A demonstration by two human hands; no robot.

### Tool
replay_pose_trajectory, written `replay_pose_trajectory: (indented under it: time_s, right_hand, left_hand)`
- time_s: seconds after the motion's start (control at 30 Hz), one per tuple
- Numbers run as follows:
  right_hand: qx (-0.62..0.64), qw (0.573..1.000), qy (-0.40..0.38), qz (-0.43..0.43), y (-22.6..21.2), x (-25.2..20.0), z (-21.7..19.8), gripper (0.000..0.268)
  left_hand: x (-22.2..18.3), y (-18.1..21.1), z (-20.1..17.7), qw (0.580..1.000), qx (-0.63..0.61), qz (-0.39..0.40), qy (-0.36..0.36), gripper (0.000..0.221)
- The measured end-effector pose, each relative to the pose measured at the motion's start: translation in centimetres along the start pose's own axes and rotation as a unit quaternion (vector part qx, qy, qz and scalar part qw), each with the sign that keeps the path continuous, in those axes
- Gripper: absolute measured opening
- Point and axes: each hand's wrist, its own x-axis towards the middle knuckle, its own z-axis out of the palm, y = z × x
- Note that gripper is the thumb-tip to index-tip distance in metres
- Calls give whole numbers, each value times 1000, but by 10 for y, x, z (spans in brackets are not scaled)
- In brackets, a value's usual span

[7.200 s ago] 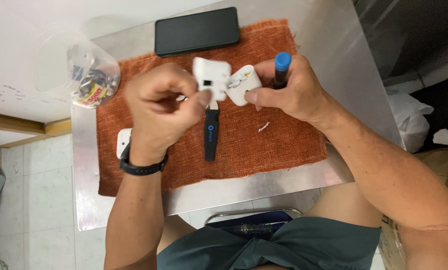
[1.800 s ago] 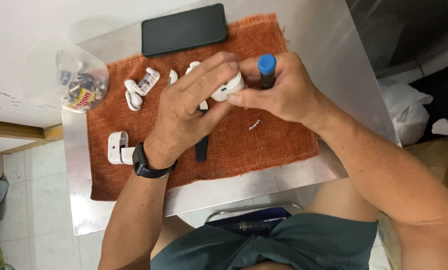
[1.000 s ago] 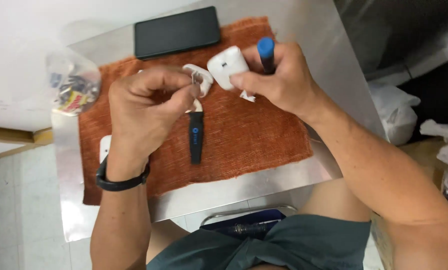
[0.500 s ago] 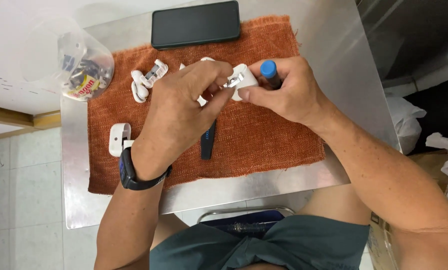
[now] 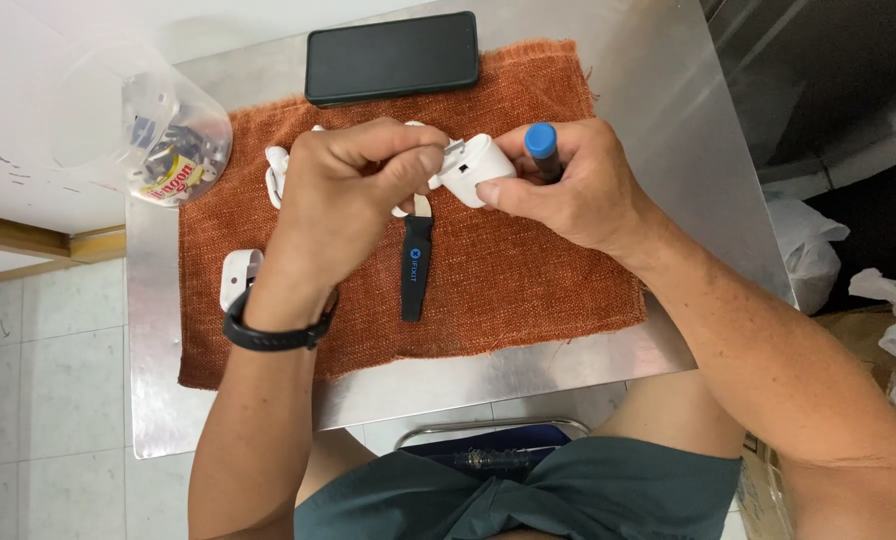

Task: Disassembling wireless earbud cases to remove internal components using a small screwdriver.

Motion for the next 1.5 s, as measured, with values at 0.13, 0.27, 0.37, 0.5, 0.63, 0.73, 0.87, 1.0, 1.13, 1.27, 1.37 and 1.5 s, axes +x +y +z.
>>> replay_pose_trajectory:
  time_s: [0.13, 0.27, 0.37, 0.5, 0.63, 0.73, 0.87, 1.0, 1.13, 1.27, 1.37, 1.5]
  right_hand:
    - [-6, 1000, 2, 6, -1, 0, 0, 15]
    - [-7, 1000, 2, 6, -2, 0, -1, 17]
    - [-3, 1000, -1, 9, -3, 1, 0, 15]
    - [15, 1000, -1, 6, -1, 1, -1, 12]
    - [31, 999, 6, 9, -5, 2, -1, 15]
    - [73, 997, 5, -36, -2, 3, -1, 33]
    - [62, 995, 42, -65, 7, 2, -1, 40]
    - [-61, 962, 99, -248, 22, 1, -2, 36]
    - [-188, 908, 182, -327, 15, 0, -8, 34]
    - [-273, 864, 223, -359, 13, -6, -17, 34]
    - [-261, 869, 232, -350, 15, -8, -18, 39]
    - [-236, 874, 235, -355, 19, -7, -11, 43]
  left_hand:
    - [2, -1, -1, 989, -118, -90, -22, 9]
    - [3, -1, 1, 982, -128, -137, 0, 12]
    - [4, 0, 1, 981, -121, -152, 11, 11]
    - [2, -2, 0, 980, -150, -128, -6, 13]
    - [0, 2, -1, 990, -130, -53, -16, 7]
    - [-1, 8, -6, 983, -175, -45, 6, 13]
    - [-5, 18, -9, 987, -151, -20, 47, 8]
    - [-5, 17, -11, 997, -78, -6, 30, 14]
    - [-2, 21, -2, 973, 138, -139, -119, 18]
    - [-1, 1, 27, 903, 288, -165, -273, 18]
    - [-4, -1, 23, 923, 287, -119, -228, 13]
    - [-8, 25, 13, 978, 171, 117, 12, 20]
